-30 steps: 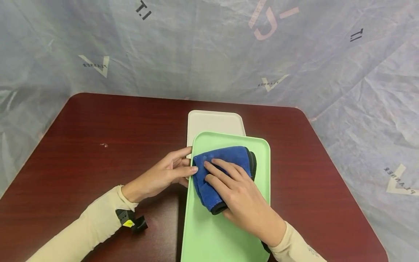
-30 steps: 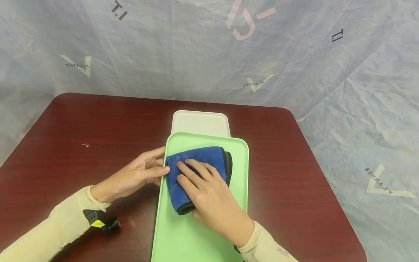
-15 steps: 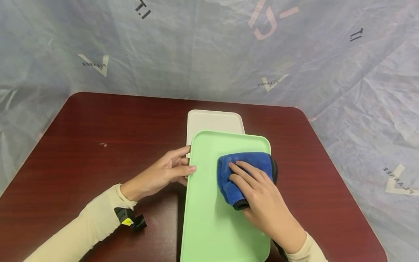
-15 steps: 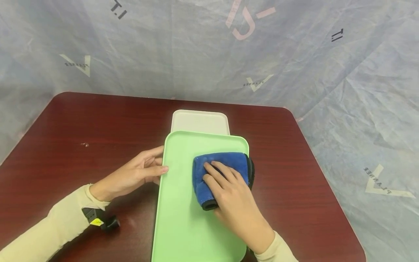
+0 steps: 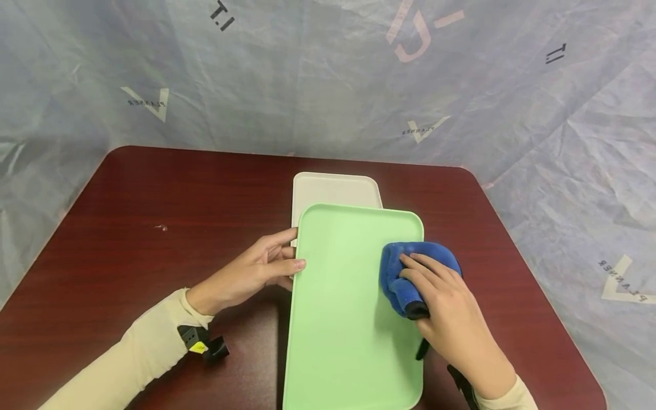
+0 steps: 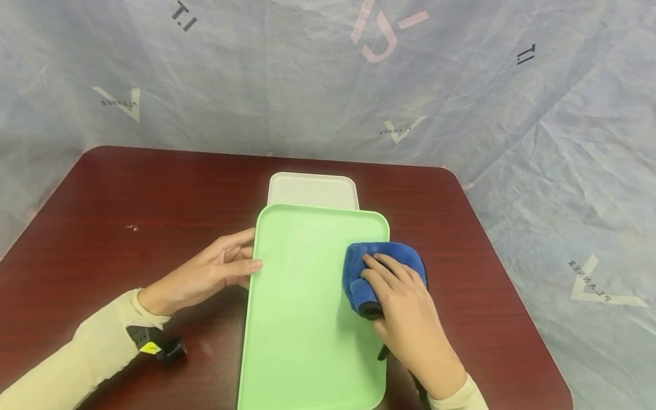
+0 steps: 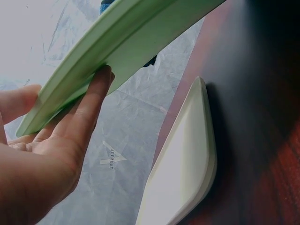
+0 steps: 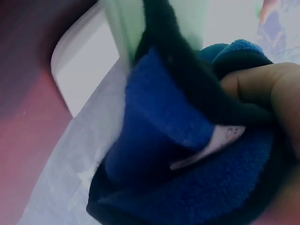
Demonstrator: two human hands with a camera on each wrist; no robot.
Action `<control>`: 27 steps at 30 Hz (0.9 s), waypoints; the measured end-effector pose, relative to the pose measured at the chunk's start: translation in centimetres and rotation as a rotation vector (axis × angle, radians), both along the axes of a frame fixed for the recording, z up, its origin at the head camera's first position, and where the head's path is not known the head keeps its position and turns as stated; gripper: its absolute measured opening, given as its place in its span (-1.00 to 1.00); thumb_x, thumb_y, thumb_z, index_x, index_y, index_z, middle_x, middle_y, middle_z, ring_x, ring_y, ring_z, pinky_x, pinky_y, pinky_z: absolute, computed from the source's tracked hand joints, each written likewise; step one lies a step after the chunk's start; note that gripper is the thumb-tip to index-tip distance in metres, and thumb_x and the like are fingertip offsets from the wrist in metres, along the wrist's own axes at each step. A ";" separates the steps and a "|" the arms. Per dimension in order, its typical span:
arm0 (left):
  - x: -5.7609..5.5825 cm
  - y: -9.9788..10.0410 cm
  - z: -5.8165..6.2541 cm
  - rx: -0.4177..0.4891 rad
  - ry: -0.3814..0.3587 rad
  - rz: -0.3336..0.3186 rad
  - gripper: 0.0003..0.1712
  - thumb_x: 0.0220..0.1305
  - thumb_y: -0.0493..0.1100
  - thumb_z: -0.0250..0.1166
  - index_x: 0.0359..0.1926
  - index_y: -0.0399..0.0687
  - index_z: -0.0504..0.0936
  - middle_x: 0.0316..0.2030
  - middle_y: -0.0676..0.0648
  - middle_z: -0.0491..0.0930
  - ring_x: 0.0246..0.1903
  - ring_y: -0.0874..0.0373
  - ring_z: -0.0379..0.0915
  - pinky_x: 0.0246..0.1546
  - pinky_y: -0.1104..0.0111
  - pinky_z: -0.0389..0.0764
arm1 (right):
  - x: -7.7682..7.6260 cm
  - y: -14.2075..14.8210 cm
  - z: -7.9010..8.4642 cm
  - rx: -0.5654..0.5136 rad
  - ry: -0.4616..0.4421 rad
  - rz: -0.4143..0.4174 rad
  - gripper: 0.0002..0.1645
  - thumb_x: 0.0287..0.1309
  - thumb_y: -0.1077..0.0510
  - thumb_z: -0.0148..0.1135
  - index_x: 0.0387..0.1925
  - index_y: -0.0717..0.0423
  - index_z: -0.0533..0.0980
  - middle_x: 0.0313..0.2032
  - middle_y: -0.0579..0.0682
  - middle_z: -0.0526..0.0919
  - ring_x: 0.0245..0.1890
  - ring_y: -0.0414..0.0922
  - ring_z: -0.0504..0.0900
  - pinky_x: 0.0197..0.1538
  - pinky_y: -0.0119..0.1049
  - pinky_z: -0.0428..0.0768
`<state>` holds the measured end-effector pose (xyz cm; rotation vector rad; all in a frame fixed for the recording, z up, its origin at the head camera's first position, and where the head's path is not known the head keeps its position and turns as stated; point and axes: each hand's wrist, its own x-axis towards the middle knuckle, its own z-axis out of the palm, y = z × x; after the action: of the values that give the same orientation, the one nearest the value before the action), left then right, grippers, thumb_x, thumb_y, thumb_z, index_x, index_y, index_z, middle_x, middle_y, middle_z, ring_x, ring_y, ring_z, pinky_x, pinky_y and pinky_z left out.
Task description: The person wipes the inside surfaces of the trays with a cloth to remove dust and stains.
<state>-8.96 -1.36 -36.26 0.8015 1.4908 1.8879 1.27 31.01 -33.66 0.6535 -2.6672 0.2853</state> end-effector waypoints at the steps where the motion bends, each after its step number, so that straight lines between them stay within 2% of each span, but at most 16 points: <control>1: 0.0 0.0 0.0 -0.001 0.001 0.000 -0.31 0.46 -0.29 0.15 0.51 -0.12 0.13 -0.03 -0.31 0.65 -0.20 -0.04 0.68 -0.16 -0.01 0.68 | 0.0 0.2 0.1 -0.004 -0.002 -0.003 -0.25 -0.37 0.53 0.03 0.02 0.14 0.60 0.25 0.01 0.55 0.30 0.04 0.41 0.27 0.10 0.35; 7: 0.0 0.0 0.2 -0.001 0.007 -0.003 -0.32 0.47 -0.27 0.16 0.52 -0.03 0.15 -0.01 -0.31 0.64 -0.17 -0.08 0.67 -0.15 -0.05 0.67 | -0.1 0.6 0.2 -0.014 0.017 0.014 -0.30 -0.30 0.53 0.01 -0.01 0.14 0.61 0.24 0.02 0.56 0.29 0.05 0.43 0.25 0.16 0.37; 11: 0.0 -0.1 0.2 0.001 0.006 -0.002 -0.31 0.47 -0.27 0.15 0.52 -0.05 0.14 0.01 -0.31 0.63 -0.16 -0.08 0.67 -0.15 -0.04 0.67 | 0.1 0.4 -0.1 -0.024 0.027 0.032 -0.32 -0.31 0.53 0.04 -0.02 0.15 0.61 0.23 0.05 0.57 0.28 0.07 0.44 0.25 0.16 0.37; 20: -0.1 -0.2 0.0 0.012 -0.005 -0.006 -0.31 0.47 -0.28 0.14 0.53 -0.02 0.13 0.05 -0.31 0.62 -0.13 -0.08 0.67 -0.16 -0.04 0.67 | 0.5 0.1 -0.3 -0.002 -0.027 0.045 -0.30 -0.35 0.52 0.01 -0.03 0.14 0.61 0.23 0.06 0.56 0.29 0.07 0.41 0.24 0.12 0.36; 27: -0.1 0.0 0.0 0.013 -0.008 -0.010 -0.31 0.47 -0.30 0.14 0.52 -0.06 0.13 0.03 -0.32 0.62 -0.16 -0.06 0.68 -0.16 -0.03 0.67 | 0.3 -0.6 -0.4 -0.006 -0.008 0.065 -0.29 -0.38 0.51 0.04 -0.02 0.17 0.60 0.23 0.10 0.55 0.29 0.09 0.42 0.24 0.12 0.36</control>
<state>-9.08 -1.41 -36.27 0.8054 1.4686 1.8935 1.58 30.36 -34.01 0.7405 -2.6555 0.3138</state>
